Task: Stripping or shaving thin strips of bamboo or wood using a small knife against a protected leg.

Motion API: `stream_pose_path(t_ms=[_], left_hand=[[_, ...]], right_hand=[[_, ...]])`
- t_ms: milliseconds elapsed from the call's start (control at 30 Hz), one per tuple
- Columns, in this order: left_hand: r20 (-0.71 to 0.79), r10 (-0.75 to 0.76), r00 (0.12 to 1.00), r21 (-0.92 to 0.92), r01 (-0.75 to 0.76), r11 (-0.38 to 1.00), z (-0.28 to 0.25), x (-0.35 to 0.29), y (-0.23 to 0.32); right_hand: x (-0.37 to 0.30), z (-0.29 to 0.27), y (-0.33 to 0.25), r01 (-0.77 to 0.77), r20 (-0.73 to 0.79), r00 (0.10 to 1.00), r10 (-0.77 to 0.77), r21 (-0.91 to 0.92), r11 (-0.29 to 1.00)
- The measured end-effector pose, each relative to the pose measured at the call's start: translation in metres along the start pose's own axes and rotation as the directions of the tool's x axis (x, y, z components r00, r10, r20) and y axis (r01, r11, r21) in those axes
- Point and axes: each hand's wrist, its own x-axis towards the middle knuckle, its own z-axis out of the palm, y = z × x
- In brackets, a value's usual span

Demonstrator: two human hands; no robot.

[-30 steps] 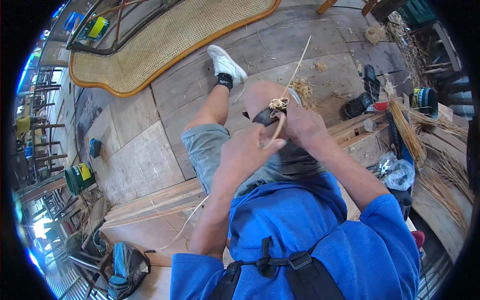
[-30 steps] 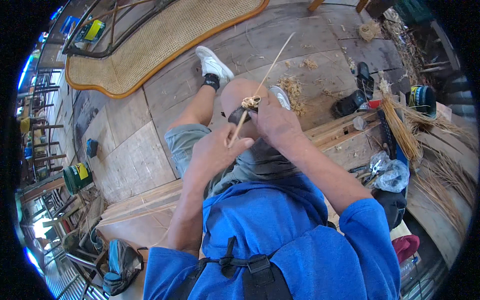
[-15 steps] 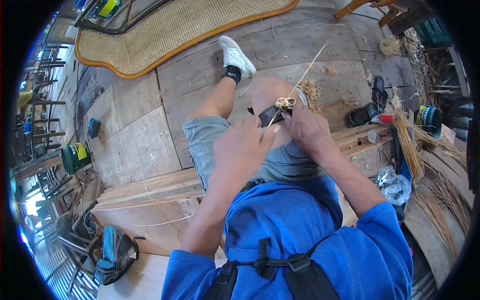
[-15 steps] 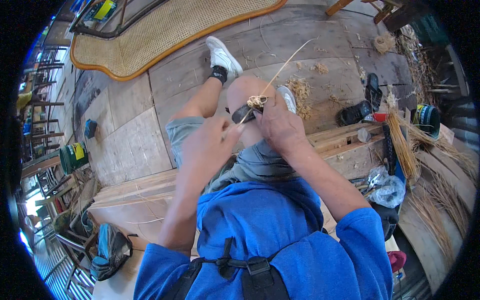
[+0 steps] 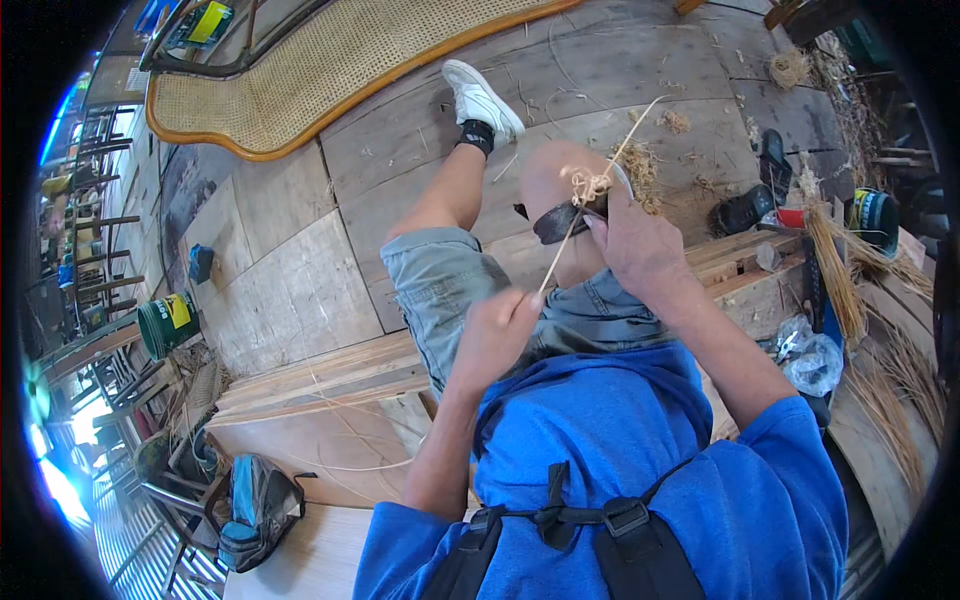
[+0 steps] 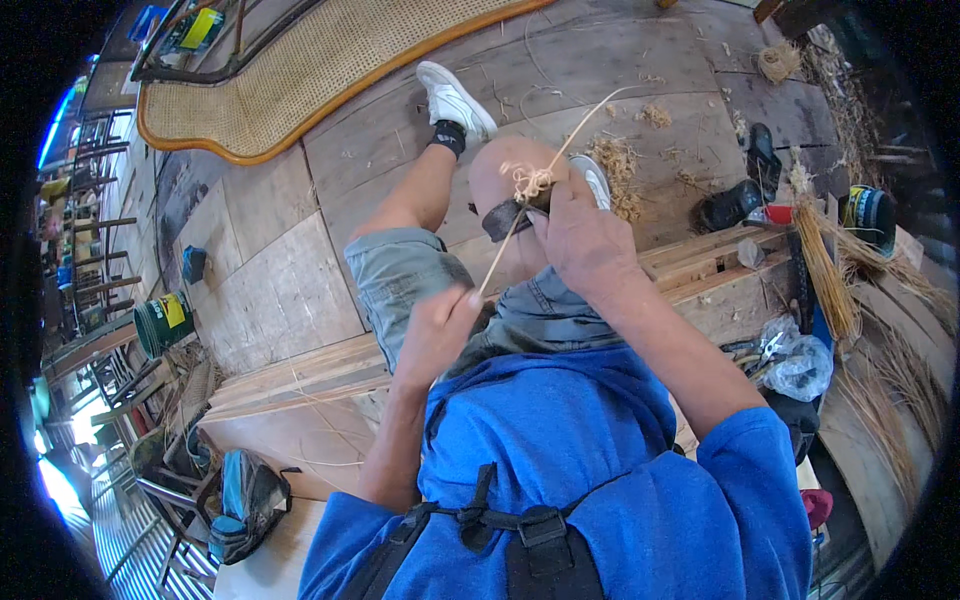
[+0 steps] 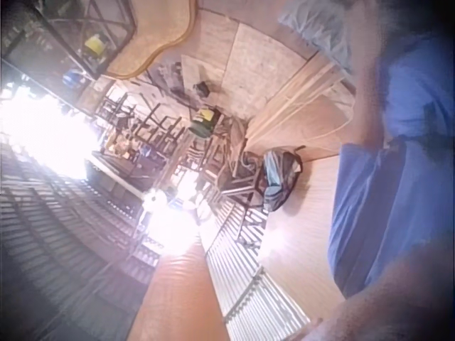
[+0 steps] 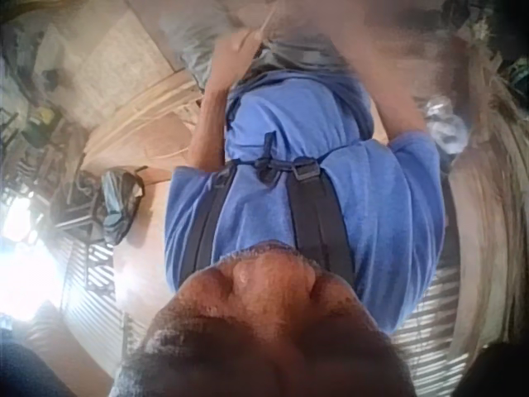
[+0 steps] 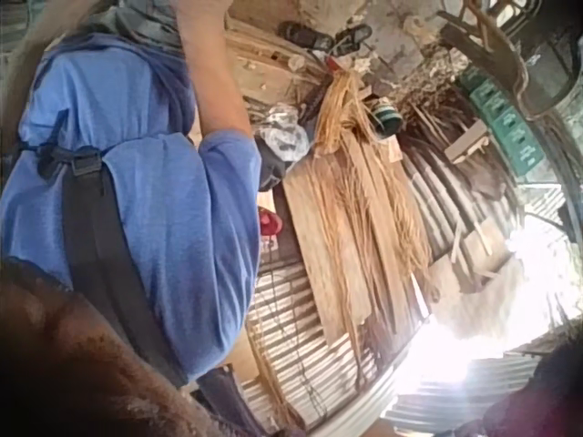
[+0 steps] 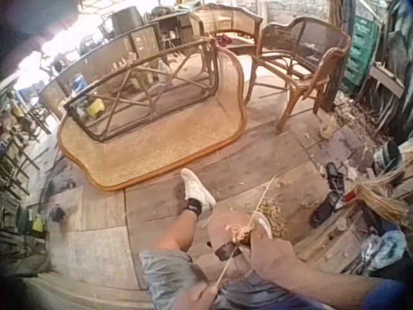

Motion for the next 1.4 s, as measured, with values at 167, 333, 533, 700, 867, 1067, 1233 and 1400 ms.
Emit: stream_pose_path(t_ms=[167,333,533,700,867,1067,1233,1400], left_hand=[[0.105,-0.243,0.964,-0.027,0.247,0.969,-0.041,-0.12,-0.029],[0.146,-0.52,0.842,-0.276,0.539,0.795,-0.09,-0.234,-0.045],[0.136,-0.47,0.872,-0.804,0.374,0.463,-0.073,-0.236,-0.045],[0.204,-0.13,0.97,-0.391,0.203,0.898,-0.026,-0.06,0.026],[0.073,0.038,0.997,-0.169,-0.025,0.985,0.017,0.05,0.044],[0.091,-0.138,0.986,-0.071,0.144,0.987,0.01,0.03,0.018],[0.111,-0.394,0.912,0.026,0.394,0.919,-0.034,-0.092,-0.038],[-0.052,-0.419,0.907,-0.198,0.402,0.894,-0.023,-0.124,-0.015]], right_hand=[[0.001,-0.001,0.007,-0.047,0.046,0.998,0.05,-0.046,0.998],[0.006,-0.009,0.008,-0.103,0.11,0.988,0.107,-0.047,0.994],[0.018,-0.016,0.055,0.096,0.023,0.994,-0.105,0.257,0.962],[-0.005,-0.061,0.084,-0.232,0.038,0.959,0.28,0.671,0.704],[-0.008,-0.033,0.047,0.004,-0.015,1.0,-0.001,0.243,0.97],[-0.004,-0.015,0.026,0.13,0.011,0.991,-0.131,0.086,0.988],[0.008,-0.024,0.04,0.067,0.149,0.986,-0.076,0.067,0.995],[0.023,-0.049,0.05,-0.192,0.287,0.956,0.057,0.47,0.861]])
